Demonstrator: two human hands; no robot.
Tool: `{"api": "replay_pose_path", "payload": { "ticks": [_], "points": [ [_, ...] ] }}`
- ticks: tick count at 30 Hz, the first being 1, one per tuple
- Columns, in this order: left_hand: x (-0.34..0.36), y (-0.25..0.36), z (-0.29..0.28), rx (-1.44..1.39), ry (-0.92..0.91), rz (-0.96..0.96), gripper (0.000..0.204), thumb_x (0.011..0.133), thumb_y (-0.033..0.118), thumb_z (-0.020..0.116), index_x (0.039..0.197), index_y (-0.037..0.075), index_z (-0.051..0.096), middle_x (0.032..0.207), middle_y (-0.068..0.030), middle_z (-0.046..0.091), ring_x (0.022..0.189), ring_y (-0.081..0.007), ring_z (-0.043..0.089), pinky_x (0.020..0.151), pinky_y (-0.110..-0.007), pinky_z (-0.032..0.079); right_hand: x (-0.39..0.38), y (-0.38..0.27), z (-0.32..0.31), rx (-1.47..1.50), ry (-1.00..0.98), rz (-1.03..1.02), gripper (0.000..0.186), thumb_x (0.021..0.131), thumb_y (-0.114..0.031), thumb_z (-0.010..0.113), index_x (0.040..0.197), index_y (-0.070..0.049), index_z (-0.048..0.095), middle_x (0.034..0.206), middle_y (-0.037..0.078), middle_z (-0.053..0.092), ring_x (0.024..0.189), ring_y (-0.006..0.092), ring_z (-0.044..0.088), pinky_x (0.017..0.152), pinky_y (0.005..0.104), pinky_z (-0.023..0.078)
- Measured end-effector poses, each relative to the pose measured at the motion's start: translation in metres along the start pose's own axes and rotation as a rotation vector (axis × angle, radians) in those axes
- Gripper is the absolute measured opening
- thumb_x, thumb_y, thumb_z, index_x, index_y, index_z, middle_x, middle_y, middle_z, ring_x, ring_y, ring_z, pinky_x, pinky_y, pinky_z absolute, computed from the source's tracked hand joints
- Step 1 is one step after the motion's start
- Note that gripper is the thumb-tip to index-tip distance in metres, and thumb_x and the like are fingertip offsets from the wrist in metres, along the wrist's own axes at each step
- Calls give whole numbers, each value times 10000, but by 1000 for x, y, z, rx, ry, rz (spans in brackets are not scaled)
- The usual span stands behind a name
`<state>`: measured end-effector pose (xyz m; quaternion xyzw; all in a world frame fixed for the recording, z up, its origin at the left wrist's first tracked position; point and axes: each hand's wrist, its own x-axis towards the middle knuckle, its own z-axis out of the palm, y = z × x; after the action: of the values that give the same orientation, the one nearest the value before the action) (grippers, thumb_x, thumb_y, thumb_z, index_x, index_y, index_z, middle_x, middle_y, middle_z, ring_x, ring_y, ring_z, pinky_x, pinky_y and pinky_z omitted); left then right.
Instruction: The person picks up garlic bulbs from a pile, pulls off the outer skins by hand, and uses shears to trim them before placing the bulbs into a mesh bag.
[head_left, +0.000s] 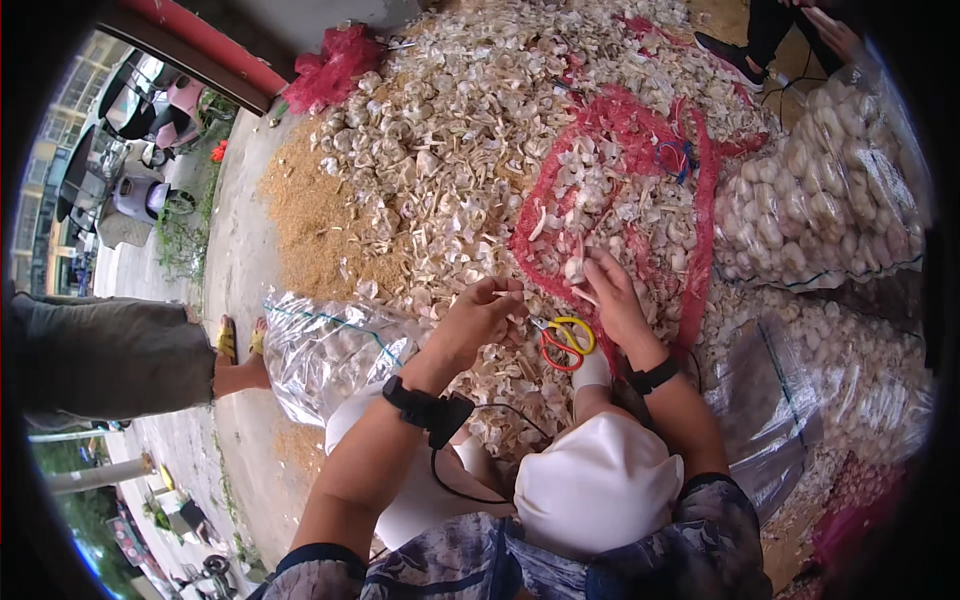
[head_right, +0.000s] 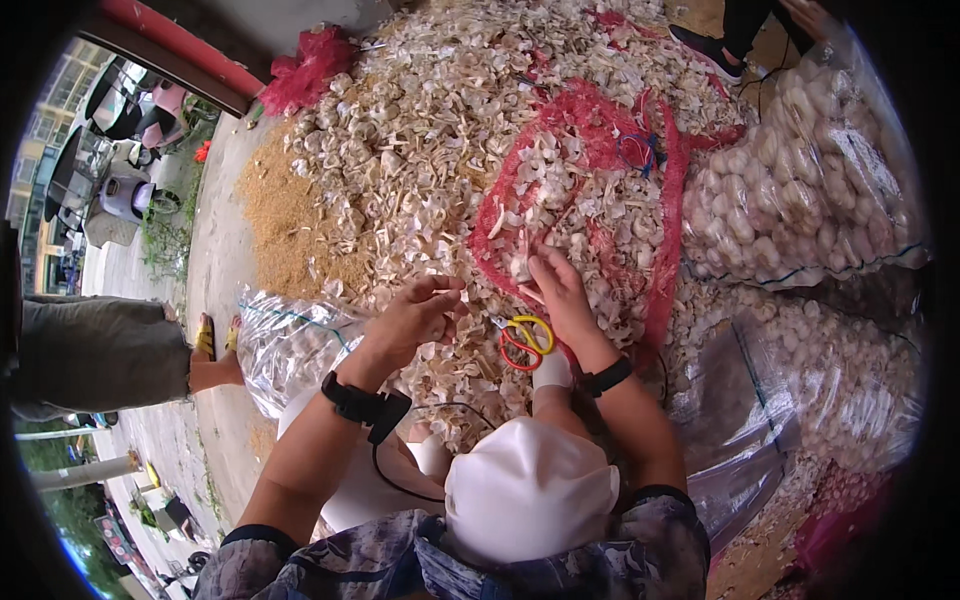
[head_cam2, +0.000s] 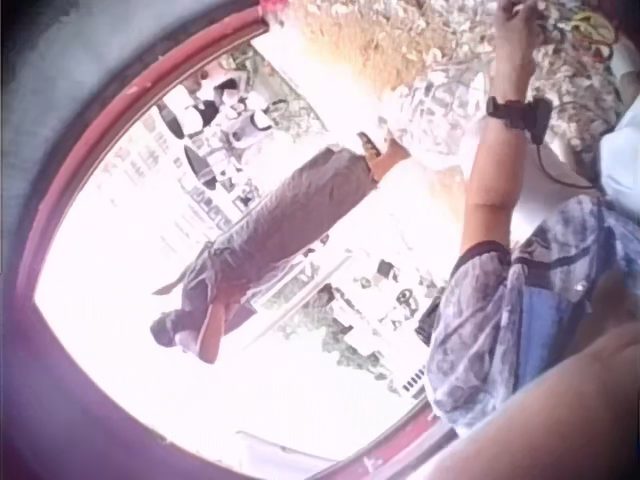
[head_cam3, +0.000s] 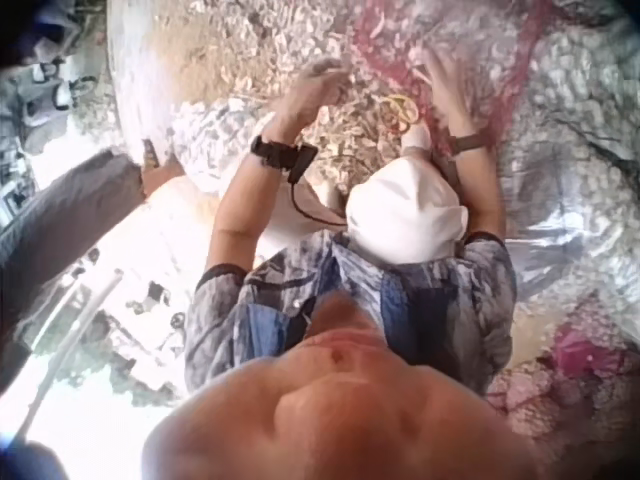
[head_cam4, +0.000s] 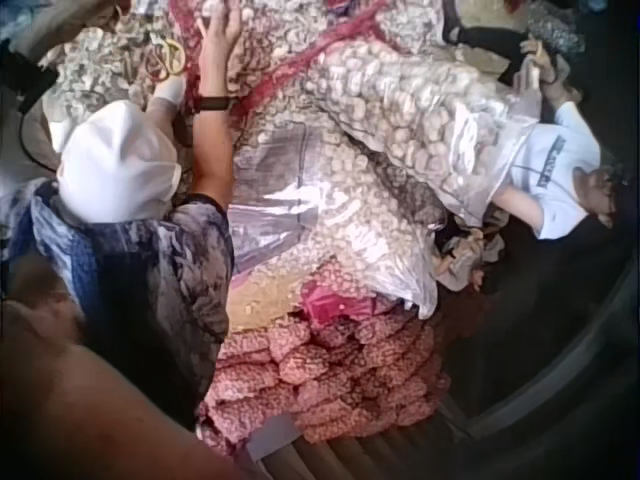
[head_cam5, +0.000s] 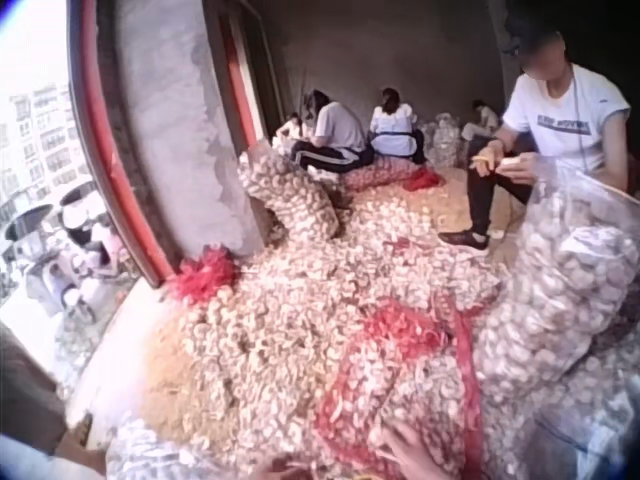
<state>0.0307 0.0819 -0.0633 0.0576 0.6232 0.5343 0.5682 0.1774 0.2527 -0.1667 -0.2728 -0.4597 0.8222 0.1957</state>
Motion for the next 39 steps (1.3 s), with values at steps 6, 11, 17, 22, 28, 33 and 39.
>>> {"api": "replay_pose_path", "payload": {
  "ticks": [6, 11, 17, 22, 28, 33, 39],
  "points": [
    [0, 0, -8, -235, -84, 10, 265, 998, 276, 547, 1131, 46, 548, 932, -66, 631, 676, -140, 608, 584, -268, 510, -20, -22, 79, -89, -322, -115, 298, 1000, -183, 549, 1244, -11, 532, 1062, 0, 556, 907, 77, 596, 804, 248, 502],
    [-5, 4, -17, -324, -228, -39, 284, 1014, 330, 504, 1038, 60, 588, 785, -46, 607, 665, -151, 611, 576, -267, 506, -18, -40, 91, -2, -405, -90, 181, 938, -31, 595, 1105, 37, 583, 1062, 40, 519, 764, 151, 660, 677, 265, 570],
    [-6, 8, -4, -291, -225, -118, 425, 1009, 459, 461, 928, 61, 586, 681, -38, 548, 581, -157, 580, 530, -275, 477, -11, -29, 76, -130, -262, -105, 107, 935, -90, 625, 984, 4, 637, 878, 30, 602, 772, 102, 607, 708, 247, 513],
    [-5, 3, -10, -81, -34, 11, 546, 1003, 524, 424, 883, 21, 599, 678, -55, 557, 569, -168, 582, 528, -302, 473, -21, -43, 99, 144, -308, 107, 169, 951, -144, 616, 1024, 9, 622, 880, 56, 639, 730, 134, 616, 643, 277, 509],
    [-1, 1, -11, 211, 11, 145, 628, 1017, 555, 330, 896, -4, 590, 680, -61, 563, 580, -159, 571, 539, -301, 479, -19, -38, 100, 204, -334, 199, 208, 932, -133, 638, 1088, -1, 602, 915, 42, 623, 758, 146, 628, 670, 291, 532],
    [16, -16, -36, 749, 153, 578, 388, 1042, 319, 406, 966, -18, 583, 709, -77, 612, 580, -153, 600, 530, -300, 504, -21, -38, 110, 161, -354, 59, 268, 898, -110, 662, 1146, -25, 607, 1008, 36, 649, 843, 110, 608, 750, 268, 525],
    [0, -2, -8, -22, 126, 119, 364, 1021, 333, 464, 953, -8, 576, 713, -77, 610, 601, -155, 600, 550, -288, 504, -24, -30, 95, 367, -297, 101, 209, 914, -126, 651, 1110, -58, 622, 921, 25, 648, 759, 101, 597, 704, 243, 502]
  ]
}}
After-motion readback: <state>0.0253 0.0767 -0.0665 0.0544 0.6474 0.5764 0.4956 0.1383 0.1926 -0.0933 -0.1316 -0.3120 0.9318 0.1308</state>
